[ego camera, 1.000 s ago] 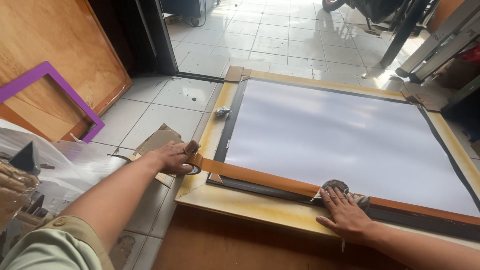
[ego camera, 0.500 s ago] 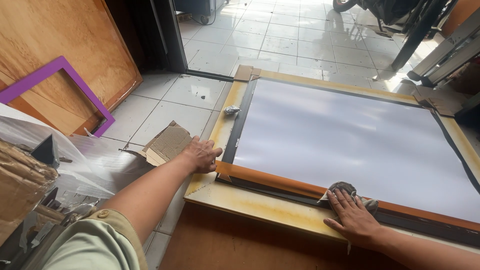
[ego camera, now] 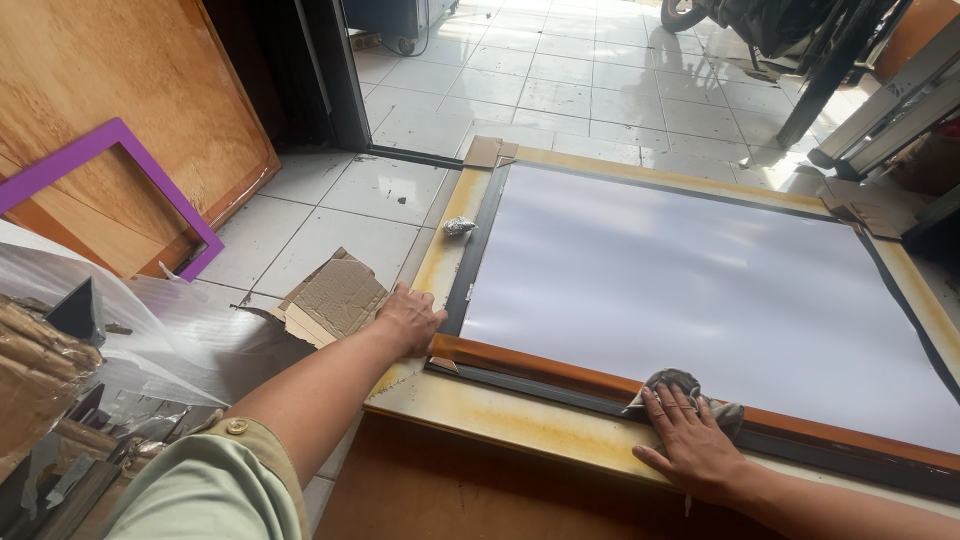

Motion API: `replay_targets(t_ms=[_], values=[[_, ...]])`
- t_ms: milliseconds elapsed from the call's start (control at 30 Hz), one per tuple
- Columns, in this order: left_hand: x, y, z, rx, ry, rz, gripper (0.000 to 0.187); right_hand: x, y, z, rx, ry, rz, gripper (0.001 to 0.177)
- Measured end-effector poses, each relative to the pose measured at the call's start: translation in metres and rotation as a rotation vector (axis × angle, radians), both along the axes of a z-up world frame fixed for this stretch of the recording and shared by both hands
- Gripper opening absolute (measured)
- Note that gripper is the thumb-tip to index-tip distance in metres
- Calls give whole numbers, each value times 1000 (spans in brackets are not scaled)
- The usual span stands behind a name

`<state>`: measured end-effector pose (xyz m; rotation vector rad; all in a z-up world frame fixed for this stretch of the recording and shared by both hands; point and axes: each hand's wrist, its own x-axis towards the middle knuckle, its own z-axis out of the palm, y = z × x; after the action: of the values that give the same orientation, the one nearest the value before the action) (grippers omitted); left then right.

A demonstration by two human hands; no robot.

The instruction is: Applying adhesive tape to the backboard edges of a picture frame to secure it in place.

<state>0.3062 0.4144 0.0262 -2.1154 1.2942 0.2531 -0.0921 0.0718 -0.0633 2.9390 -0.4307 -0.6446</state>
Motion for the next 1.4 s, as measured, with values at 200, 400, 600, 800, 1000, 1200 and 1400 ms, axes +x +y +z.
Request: replay_targets(t_ms=[200,400,600,800,1000,1200,1400], values=[[0,-6,-11,-25,-27,-11,48,70,77,23,110,8,149,103],[-1,-3,-20,-89,-64,-1,47,180,174,44,193,-53,378,100],[-21,9,-23,-283,-129,59,42,242,200,17,133,-235,583,96],[-12,8,-38,-250,-122,165,42,152,109,28,-7,-292,690,80],[-21,-2,-18,-92,-81,258,49,1,-64,25,-43,-191,685,77],[-24,7,-9,-215,35,439,62,-106,-145,52,-191,245,361,83],[-19,27,-10,-518,230,746,86,-48,-94,41,-78,111,443,87]])
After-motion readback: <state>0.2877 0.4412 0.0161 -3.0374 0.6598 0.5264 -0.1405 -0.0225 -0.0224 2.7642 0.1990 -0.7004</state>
